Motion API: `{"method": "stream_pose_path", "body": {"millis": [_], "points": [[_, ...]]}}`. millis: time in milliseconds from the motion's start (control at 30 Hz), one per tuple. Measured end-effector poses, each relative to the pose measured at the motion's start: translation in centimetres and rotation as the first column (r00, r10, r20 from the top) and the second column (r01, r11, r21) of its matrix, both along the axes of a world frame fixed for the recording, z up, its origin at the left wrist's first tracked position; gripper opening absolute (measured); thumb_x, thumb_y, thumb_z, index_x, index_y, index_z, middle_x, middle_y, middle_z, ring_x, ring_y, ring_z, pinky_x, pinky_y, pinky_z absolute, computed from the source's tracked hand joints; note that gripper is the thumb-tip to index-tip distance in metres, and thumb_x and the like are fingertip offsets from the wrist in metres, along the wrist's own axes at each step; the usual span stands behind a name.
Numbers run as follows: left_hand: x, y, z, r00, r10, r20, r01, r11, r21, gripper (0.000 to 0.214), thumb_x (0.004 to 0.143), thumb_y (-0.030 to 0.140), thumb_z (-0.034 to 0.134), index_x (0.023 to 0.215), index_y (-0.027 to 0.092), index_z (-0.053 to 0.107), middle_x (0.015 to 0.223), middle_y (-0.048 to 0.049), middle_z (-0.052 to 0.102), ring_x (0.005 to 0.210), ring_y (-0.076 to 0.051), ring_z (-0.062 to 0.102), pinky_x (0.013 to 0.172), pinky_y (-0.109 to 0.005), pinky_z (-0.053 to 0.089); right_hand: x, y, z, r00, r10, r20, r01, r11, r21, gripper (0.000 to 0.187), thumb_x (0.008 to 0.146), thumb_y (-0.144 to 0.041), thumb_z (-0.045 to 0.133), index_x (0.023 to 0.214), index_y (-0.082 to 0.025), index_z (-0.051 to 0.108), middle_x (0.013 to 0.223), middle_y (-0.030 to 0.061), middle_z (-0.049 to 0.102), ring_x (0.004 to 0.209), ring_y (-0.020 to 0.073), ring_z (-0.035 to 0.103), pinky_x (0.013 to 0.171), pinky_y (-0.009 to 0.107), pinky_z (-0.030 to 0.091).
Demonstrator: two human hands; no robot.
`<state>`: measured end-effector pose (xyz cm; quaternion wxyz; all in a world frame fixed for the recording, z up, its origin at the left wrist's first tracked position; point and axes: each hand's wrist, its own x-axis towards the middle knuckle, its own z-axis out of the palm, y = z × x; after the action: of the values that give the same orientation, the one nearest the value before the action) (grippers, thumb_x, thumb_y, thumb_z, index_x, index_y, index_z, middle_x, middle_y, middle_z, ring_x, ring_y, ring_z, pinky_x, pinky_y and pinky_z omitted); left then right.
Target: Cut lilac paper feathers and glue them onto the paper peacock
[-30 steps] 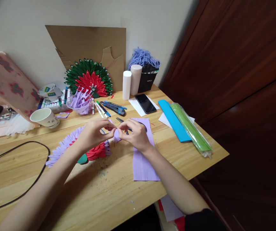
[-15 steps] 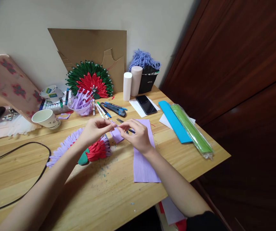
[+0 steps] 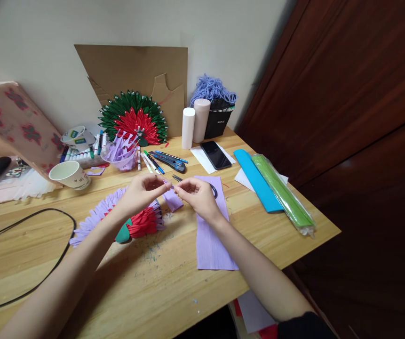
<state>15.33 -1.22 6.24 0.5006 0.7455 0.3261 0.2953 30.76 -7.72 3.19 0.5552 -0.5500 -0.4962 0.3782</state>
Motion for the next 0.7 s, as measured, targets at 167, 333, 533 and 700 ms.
{"method": "stream_pose_path", "body": {"millis": [167, 333, 533, 700], "points": [[0.19, -0.06, 0.07, 0.999, 0.033, 0.023, -0.033, 0.999, -0.019, 0.018, 0.074, 0.03, 0.059, 0.072, 0.012, 0.062, 0.072, -0.0053, 0.067, 0.066, -0.013, 0.061, 0.064, -0.027, 0.049, -0.05, -0.18, -0.42, 0.998, 0.004, 0.055, -0.007, 0.999, 0.052, 0.017, 0.072, -0.032, 0.067, 0.077, -0.017, 0.063, 0.074, 0.0032, 0.066, 0.068, 0.0138, 0.061, 0.064, 0.026, 0.05], [0.19, -0.22, 0.1, 0.999, 0.039, 0.024, -0.038, 0.998, -0.05, 0.02, 0.073, 0.032, 0.06, 0.072, 0.013, 0.062, 0.071, -0.0048, 0.066, 0.066, -0.013, 0.06, 0.065, -0.027, 0.048, -0.26, -0.39, -0.45, 0.99, -0.042, 0.134, 0.025, 0.992, 0.126, 0.014, 0.073, -0.029, 0.066, 0.078, -0.017, 0.062, 0.074, 0.0025, 0.065, 0.068, 0.014, 0.061, 0.066, 0.026, 0.051], [0.3, -0.47, 0.18, 0.998, 0.048, 0.029, -0.046, 0.995, -0.087, 0.021, 0.074, 0.034, 0.06, 0.07, 0.013, 0.06, 0.07, -0.0038, 0.064, 0.065, -0.013, 0.059, 0.062, -0.024, 0.045, -0.38, -0.62, -0.48, 0.975, -0.083, 0.204, 0.043, 0.98, 0.196, 0.008, 0.075, -0.024, 0.063, 0.08, -0.018, 0.063, 0.075, 0.0016, 0.063, 0.07, 0.0144, 0.062, 0.068, 0.027, 0.052], [0.44, -0.3, -0.14, 0.996, 0.068, 0.055, -0.061, 0.991, -0.117, 0.022, 0.073, 0.034, 0.061, 0.071, 0.012, 0.06, 0.071, -0.0043, 0.064, 0.066, -0.013, 0.058, 0.063, -0.024, 0.044, -0.32, -0.65, -0.47, 0.976, -0.074, 0.206, 0.032, 0.979, 0.202, 0.01, 0.074, -0.024, 0.064, 0.082, -0.019, 0.063, 0.079, 0.0023, 0.064, 0.071, 0.0148, 0.062, 0.069, 0.028, 0.052]]}}
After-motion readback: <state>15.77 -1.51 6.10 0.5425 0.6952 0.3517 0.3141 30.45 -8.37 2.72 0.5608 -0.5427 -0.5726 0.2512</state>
